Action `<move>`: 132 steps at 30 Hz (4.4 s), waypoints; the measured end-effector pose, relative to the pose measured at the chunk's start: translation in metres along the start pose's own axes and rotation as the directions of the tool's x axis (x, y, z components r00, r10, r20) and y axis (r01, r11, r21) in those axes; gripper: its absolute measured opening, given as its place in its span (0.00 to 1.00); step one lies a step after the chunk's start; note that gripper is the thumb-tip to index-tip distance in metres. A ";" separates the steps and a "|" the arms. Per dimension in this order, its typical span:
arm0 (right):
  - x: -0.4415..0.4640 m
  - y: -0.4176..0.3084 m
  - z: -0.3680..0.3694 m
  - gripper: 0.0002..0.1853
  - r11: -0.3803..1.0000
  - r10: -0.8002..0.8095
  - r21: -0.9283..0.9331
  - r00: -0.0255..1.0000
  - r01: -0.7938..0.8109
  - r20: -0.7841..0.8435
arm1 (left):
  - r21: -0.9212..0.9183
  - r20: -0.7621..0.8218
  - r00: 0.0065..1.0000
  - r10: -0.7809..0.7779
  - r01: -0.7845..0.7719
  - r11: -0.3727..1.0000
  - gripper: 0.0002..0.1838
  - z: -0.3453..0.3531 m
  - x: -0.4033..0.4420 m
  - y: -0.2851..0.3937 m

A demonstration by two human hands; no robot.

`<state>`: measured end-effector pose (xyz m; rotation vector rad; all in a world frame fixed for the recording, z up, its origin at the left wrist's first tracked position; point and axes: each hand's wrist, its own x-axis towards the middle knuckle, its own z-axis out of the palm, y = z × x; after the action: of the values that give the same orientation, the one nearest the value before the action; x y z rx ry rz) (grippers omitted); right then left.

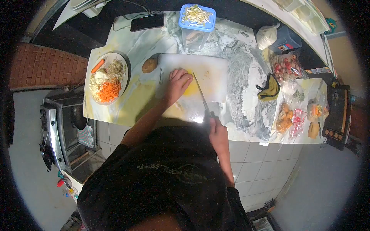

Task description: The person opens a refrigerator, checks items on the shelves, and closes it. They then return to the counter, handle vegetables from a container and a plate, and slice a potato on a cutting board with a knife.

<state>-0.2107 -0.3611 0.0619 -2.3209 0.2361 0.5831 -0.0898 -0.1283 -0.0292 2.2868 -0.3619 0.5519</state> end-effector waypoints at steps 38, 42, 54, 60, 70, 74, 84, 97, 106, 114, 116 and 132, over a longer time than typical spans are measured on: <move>0.020 0.005 0.003 0.20 0.976 -0.058 -0.213 0.997 0.047 -0.044 | -0.100 -0.003 0.997 -0.077 0.076 0.992 0.03 -0.001 0.004 -0.008; 0.008 0.014 0.005 0.21 0.994 -0.085 -0.079 0.984 0.073 -0.156 | -0.172 -0.039 0.999 -0.010 0.003 0.985 0.03 -0.013 0.017 -0.024; 0.000 0.016 0.005 0.19 0.995 -0.063 0.064 0.992 0.070 -0.112 | -0.448 -0.254 0.962 -0.101 -0.024 0.894 0.08 -0.094 0.191 0.025; 0.002 0.022 0.010 0.23 0.988 -0.065 0.129 0.984 0.087 -0.167 | -0.363 -0.285 0.958 -0.008 -0.100 0.926 0.08 -0.075 0.229 0.018; 0.007 0.023 0.008 0.23 0.986 -0.096 0.120 0.984 0.115 -0.152 | 0.019 -0.222 0.924 0.310 -0.314 0.949 0.09 -0.101 0.223 0.019; 0.007 0.022 0.005 0.23 0.979 -0.146 0.112 0.973 0.168 -0.180 | 0.020 -0.233 0.955 0.185 -0.185 0.982 0.10 -0.128 0.151 0.005; 0.007 -0.002 -0.002 0.22 0.987 -0.158 -0.011 0.987 0.158 -0.011 | 0.313 -0.444 0.855 -0.269 0.429 0.848 0.10 -0.214 -0.053 -0.107; 0.007 -0.011 0.006 0.24 0.980 -0.200 0.013 0.979 0.200 0.031 | 0.444 -0.402 0.869 -0.289 0.461 0.768 0.09 -0.222 -0.082 -0.113; -0.001 -0.006 0.017 0.22 0.980 -0.168 0.107 0.986 0.167 0.003 | 0.610 -0.166 0.906 -0.391 0.405 0.681 0.07 -0.210 -0.061 -0.112; 0.000 -0.001 0.016 0.22 0.969 -0.220 0.104 0.975 0.223 -0.034 | 0.735 -0.127 0.874 -0.469 0.400 0.547 0.06 -0.208 -0.053 -0.107; 0.003 -0.003 0.014 0.22 0.975 -0.160 0.156 0.987 0.156 0.010 | 0.771 -0.113 0.870 -0.480 0.382 0.510 0.07 -0.209 -0.055 -0.107; 0.021 -0.005 0.007 0.22 0.963 -0.257 0.079 0.966 0.257 -0.003 | -0.251 -0.010 0.672 -0.741 0.715 0.652 0.04 -0.250 -0.055 -0.107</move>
<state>-0.1933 -0.3528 0.0502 -2.2261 -0.0461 0.4430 -0.1633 0.1309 0.0375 1.9355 0.5390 0.1902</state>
